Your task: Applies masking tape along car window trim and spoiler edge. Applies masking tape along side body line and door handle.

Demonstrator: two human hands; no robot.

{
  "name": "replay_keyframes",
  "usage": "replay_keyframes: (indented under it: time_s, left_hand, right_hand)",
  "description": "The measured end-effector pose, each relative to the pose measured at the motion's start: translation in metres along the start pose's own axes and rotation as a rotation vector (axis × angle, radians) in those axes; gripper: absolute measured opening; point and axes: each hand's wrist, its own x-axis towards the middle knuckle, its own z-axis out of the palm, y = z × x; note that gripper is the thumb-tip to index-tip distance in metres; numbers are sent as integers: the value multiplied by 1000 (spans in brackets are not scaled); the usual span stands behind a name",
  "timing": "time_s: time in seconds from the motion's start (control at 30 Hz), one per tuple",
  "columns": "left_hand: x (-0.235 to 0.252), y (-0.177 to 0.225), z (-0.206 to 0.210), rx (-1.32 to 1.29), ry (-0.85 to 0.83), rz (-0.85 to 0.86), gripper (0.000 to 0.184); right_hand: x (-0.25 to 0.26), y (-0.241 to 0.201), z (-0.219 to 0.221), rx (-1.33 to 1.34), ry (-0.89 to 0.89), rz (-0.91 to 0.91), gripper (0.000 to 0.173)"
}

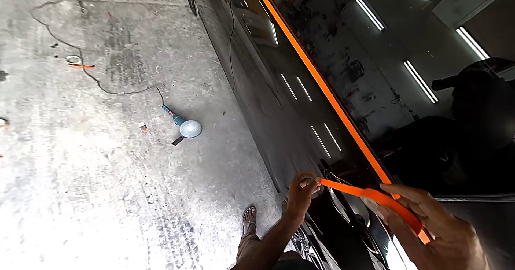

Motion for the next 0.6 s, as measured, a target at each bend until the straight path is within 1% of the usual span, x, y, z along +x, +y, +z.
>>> replay_keyframes:
  time_s: [0.03,0.07,0.1,0.23,0.27,0.4,0.6]
  left_hand:
    - [2,2,0,-2,-2,-13,42]
    - [3,4,-1,-10,2,-16,49]
    - [3,5,-1,-12,10,-3,48]
    - [3,-2,-5,33,4,163,9]
    - [3,-4,-6,51,-5,207,6]
    - [2,-9,-6,117,-15,335,16]
    - [5,-15,-5,228,-32,417,24]
  right_hand:
    - [7,1,2,-5,23,-18,33]
    - [15,1,5,-11,44,-37,34]
    - [22,2,8,-14,61,-53,35]
    - [42,0,16,-8,77,-91,32]
    - [45,-1,17,-6,75,-99,33]
    - [57,-1,18,-4,93,-114,37]
    - [66,0,20,-48,98,-126,37]
